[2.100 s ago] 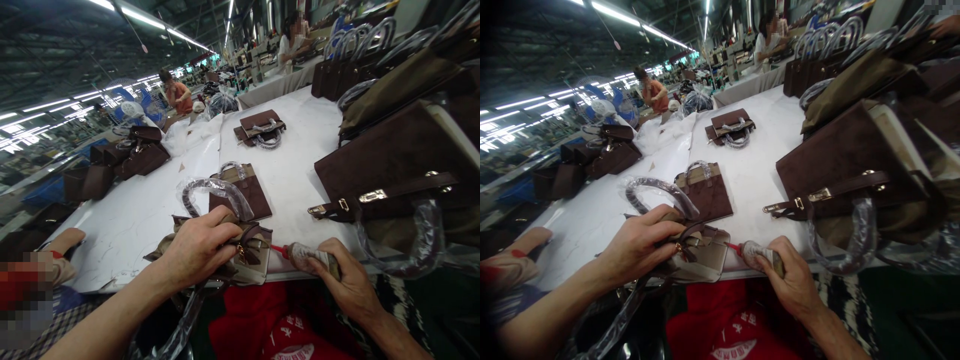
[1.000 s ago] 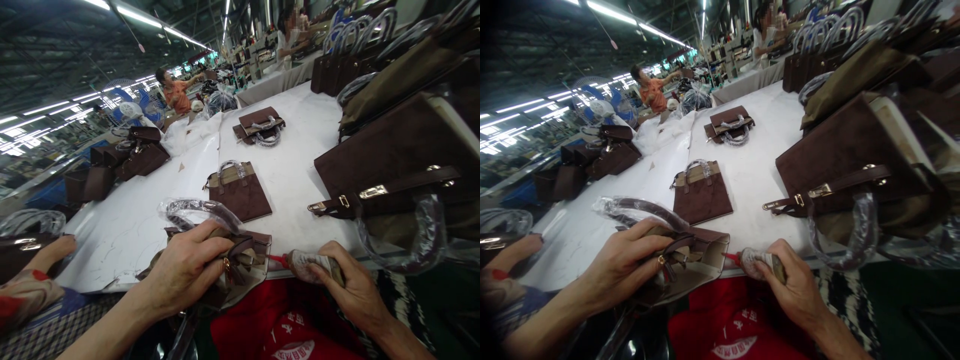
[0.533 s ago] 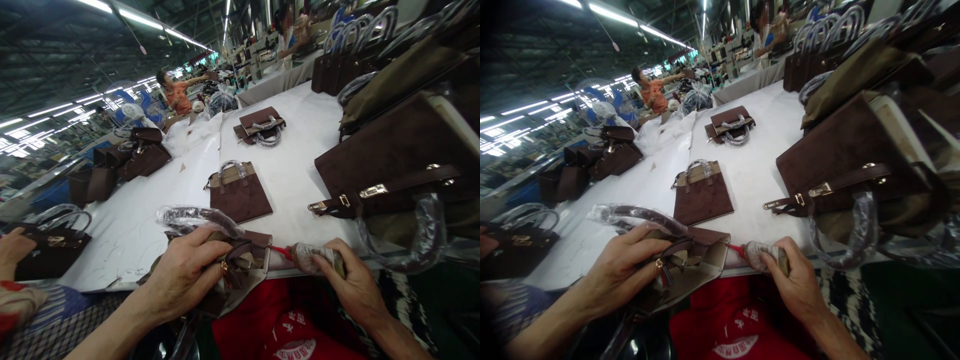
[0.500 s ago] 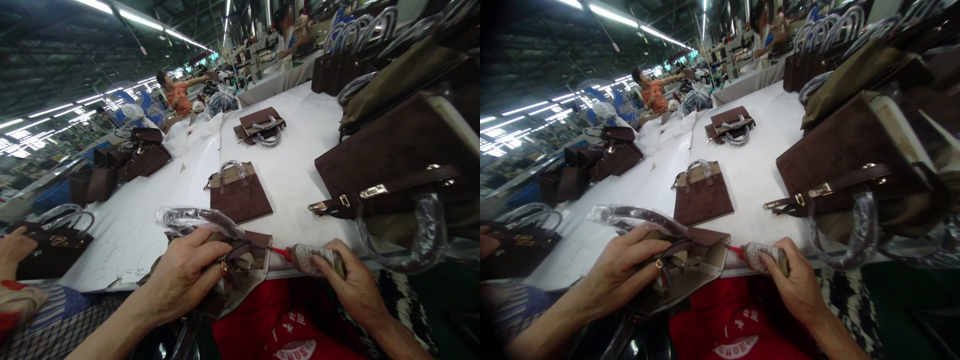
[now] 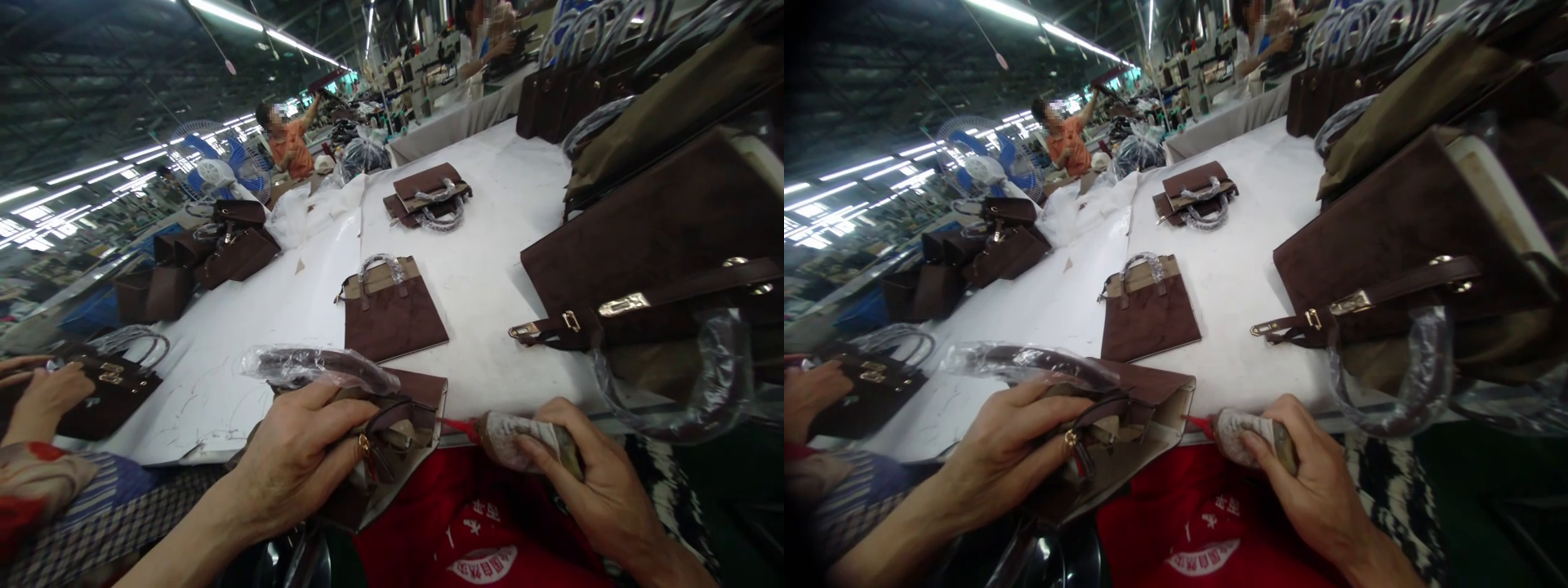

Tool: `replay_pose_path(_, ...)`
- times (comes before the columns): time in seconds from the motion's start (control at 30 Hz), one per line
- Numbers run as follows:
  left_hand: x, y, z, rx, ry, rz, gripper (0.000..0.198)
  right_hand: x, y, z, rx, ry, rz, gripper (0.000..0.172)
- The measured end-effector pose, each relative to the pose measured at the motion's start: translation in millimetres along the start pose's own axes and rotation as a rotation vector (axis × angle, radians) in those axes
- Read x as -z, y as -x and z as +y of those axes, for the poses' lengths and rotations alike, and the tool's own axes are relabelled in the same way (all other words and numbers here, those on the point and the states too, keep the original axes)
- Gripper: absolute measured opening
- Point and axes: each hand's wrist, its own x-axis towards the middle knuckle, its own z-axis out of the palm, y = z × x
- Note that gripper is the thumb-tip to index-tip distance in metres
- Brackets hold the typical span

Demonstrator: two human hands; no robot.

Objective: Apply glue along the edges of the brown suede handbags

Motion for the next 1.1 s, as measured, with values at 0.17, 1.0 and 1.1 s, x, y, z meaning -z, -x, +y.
replay_pose_path(0.17, -1.2, 5, 3, -0.002, 0.016, 0.031, 0.026, -3, -1, -9, 0.036, -0.005, -0.054, 0.014)
replay_pose_path(1.0, -8.4, 32, 4, -0.111, -0.076, 0.05, 0.029, -1, -5, -8, -0.106, -0.012, -0.003, 0.013)
replay_pose_path(1.1, -9.6, 37, 1, -0.116, -0.077, 0.058, 0.031, 0, -4, -8, -0.195, -0.058, -0.094, 0.017)
